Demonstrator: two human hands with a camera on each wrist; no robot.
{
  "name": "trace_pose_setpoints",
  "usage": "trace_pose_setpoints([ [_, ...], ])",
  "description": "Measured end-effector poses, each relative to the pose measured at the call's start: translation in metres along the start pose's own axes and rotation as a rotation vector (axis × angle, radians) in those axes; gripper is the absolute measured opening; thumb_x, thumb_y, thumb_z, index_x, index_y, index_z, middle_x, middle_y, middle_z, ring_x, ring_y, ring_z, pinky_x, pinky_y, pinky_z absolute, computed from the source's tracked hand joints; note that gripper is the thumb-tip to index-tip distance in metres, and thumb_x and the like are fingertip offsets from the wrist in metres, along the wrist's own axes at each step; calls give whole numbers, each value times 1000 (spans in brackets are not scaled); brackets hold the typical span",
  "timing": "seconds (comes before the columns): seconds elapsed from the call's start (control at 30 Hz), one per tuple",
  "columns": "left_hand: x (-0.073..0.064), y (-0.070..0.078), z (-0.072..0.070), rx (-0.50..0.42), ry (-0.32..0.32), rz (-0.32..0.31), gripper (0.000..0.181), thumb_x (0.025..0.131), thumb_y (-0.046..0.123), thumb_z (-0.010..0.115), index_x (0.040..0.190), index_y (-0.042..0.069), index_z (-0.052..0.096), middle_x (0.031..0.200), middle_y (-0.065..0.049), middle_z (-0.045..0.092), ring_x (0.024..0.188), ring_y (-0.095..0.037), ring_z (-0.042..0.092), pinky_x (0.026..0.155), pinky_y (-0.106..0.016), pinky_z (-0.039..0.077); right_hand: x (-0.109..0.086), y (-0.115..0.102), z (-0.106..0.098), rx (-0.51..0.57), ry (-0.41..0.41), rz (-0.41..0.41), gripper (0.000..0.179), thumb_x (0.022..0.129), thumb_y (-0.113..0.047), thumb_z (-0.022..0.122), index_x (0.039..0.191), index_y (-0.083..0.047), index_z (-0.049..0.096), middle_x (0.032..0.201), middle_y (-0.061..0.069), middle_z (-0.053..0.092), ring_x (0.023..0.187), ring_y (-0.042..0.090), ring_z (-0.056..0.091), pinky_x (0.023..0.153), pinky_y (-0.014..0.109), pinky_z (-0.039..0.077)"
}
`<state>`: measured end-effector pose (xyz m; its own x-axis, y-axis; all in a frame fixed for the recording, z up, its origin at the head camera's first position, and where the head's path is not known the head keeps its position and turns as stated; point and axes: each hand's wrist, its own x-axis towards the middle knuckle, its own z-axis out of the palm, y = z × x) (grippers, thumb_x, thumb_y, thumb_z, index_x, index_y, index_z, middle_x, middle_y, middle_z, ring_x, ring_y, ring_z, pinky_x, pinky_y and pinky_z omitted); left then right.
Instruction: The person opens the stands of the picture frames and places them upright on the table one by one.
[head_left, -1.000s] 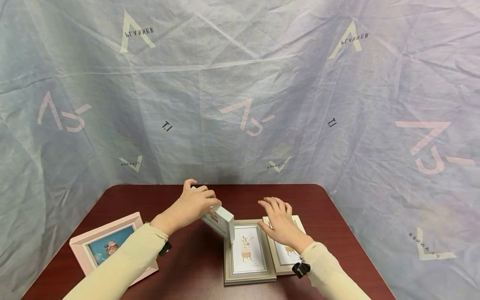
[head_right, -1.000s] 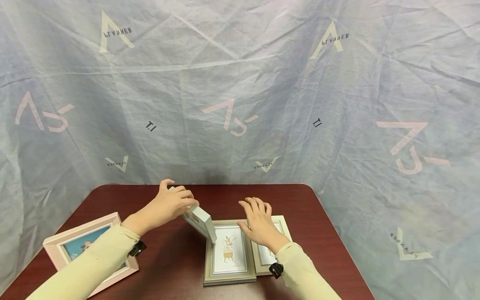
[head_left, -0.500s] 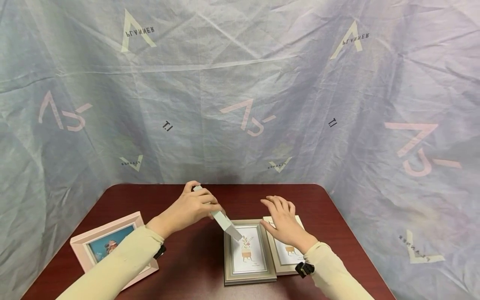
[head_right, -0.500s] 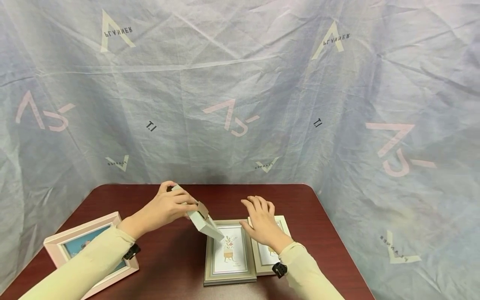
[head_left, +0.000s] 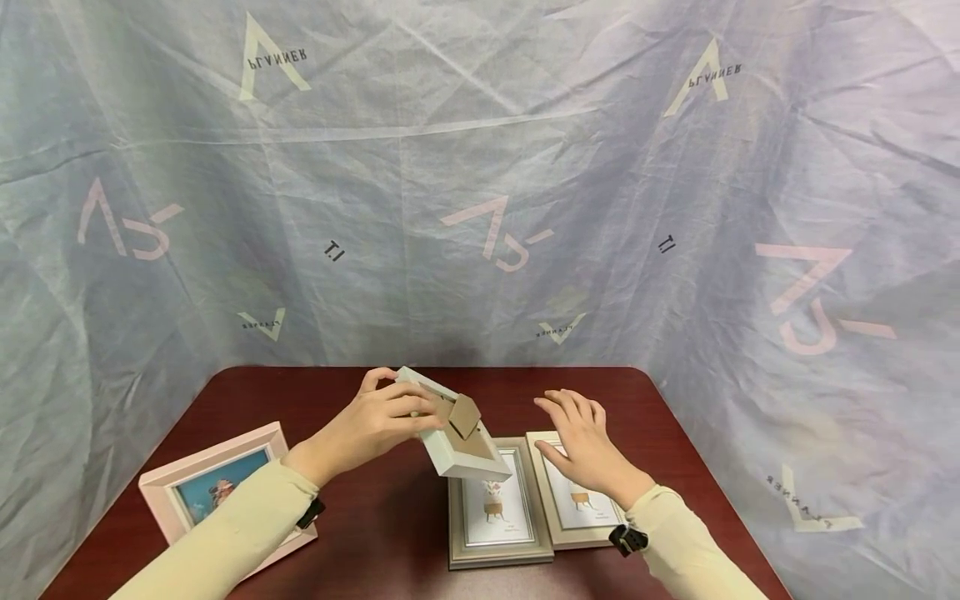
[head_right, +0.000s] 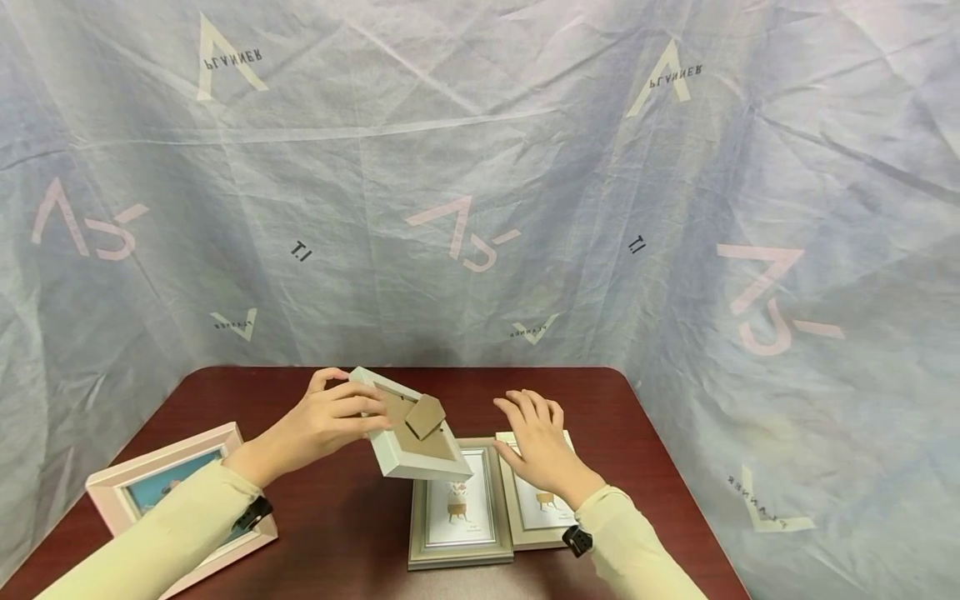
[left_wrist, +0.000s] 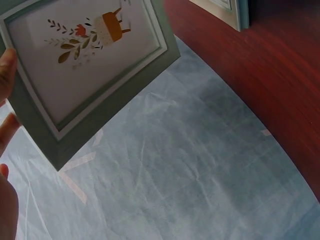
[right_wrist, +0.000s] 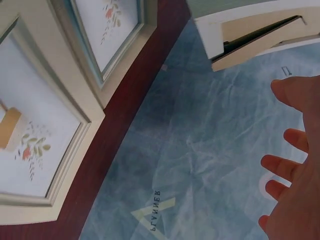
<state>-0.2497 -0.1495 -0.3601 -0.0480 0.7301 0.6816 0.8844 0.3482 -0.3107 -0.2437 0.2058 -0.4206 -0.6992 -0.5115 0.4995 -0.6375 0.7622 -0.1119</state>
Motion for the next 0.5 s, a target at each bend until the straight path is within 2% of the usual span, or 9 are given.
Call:
trace_pose_setpoints([
  [0.13,-1,3,-1,-16,48,6,17,93,17,69,107,21,76,103,8,70,102,-15,64,88,-49,35,-3,3,-2,-10,3,5,59,88,-23,74,138,-3,50,138,19,46,130,41,35,95,61,24],
  [0.23,0,4,-1,-20,105,23,24,105,22,53,106,20,77,101,6,70,100,-16,64,87,-48,35,-5,4,-2,-16,3,8,59,88,-23,75,138,-3,50,137,18,46,130,41,35,95,61,24],
  [0.33,2,4,-1,-13,151,43,31,107,23,47,105,18,77,100,6,71,99,-17,65,87,-48,36,-6,5,-2,-23,6,2,59,88,-23,75,138,-4,50,137,18,46,129,41,36,94,61,25],
  [0.5,3,5,0,-27,177,65,28,105,22,50,103,16,78,100,3,71,97,-19,66,86,-46,41,-4,7,0,-13,17,-29,58,88,-22,74,137,-3,50,136,20,46,128,42,37,93,60,25],
])
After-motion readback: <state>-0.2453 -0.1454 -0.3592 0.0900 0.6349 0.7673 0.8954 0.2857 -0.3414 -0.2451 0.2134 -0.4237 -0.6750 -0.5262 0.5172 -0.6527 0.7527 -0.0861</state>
